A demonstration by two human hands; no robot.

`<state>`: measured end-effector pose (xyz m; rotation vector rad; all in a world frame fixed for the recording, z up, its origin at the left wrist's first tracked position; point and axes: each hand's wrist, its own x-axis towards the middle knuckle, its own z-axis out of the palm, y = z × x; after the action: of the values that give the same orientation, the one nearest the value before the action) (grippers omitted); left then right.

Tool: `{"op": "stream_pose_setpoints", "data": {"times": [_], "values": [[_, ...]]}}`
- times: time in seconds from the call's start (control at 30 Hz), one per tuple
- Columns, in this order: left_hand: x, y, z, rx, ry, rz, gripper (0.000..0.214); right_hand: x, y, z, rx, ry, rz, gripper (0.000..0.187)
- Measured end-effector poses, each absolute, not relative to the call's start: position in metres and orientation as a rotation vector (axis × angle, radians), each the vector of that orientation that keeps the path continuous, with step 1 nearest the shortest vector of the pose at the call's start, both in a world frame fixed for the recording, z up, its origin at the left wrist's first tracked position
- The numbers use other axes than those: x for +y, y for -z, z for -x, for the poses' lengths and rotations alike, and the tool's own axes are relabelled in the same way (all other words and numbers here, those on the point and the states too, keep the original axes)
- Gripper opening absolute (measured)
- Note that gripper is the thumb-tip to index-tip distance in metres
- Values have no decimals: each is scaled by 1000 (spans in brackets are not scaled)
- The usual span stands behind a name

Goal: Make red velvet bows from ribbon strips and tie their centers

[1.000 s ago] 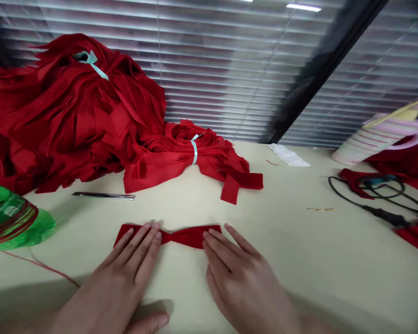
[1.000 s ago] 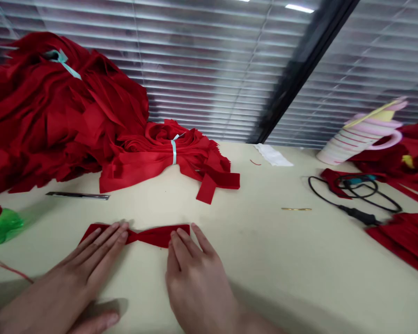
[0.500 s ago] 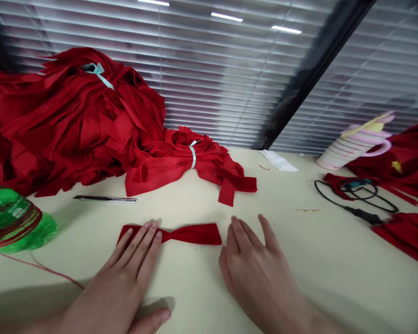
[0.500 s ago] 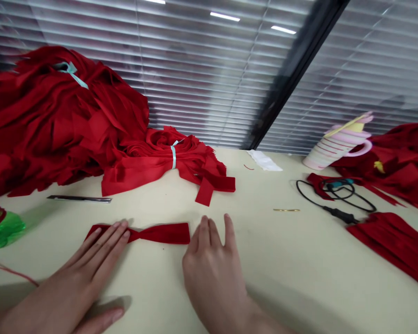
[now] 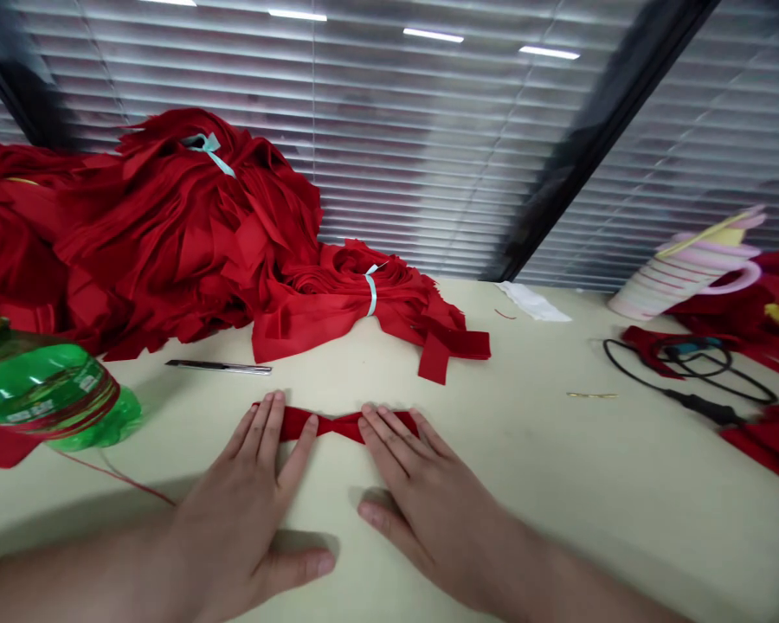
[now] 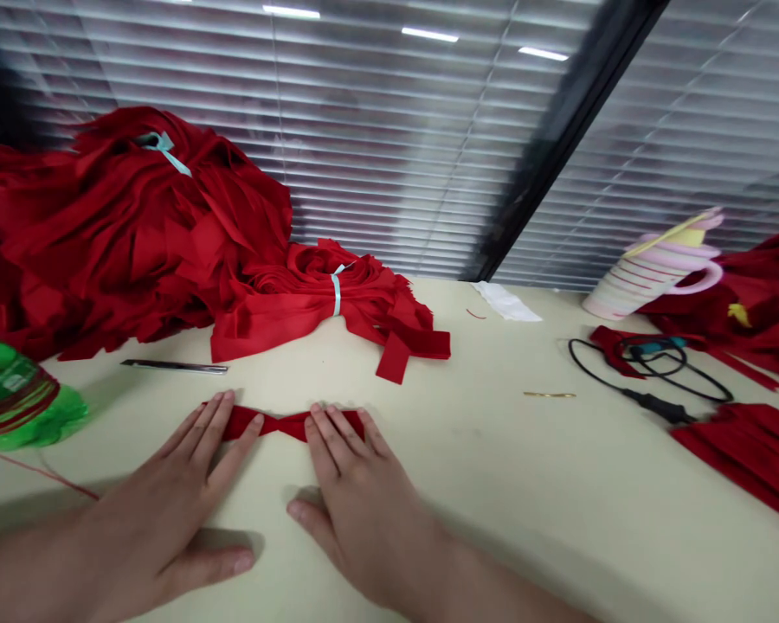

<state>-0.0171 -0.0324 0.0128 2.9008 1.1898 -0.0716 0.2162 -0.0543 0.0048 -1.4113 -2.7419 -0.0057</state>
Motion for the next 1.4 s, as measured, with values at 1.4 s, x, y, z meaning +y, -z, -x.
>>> {"op": "stream_pose_setpoints", "data": {"times": [1.4], "values": [[-55, -30, 8, 305, 41, -2812, 52, -70, -4, -203, -2533, -75, 467, 11]]}}
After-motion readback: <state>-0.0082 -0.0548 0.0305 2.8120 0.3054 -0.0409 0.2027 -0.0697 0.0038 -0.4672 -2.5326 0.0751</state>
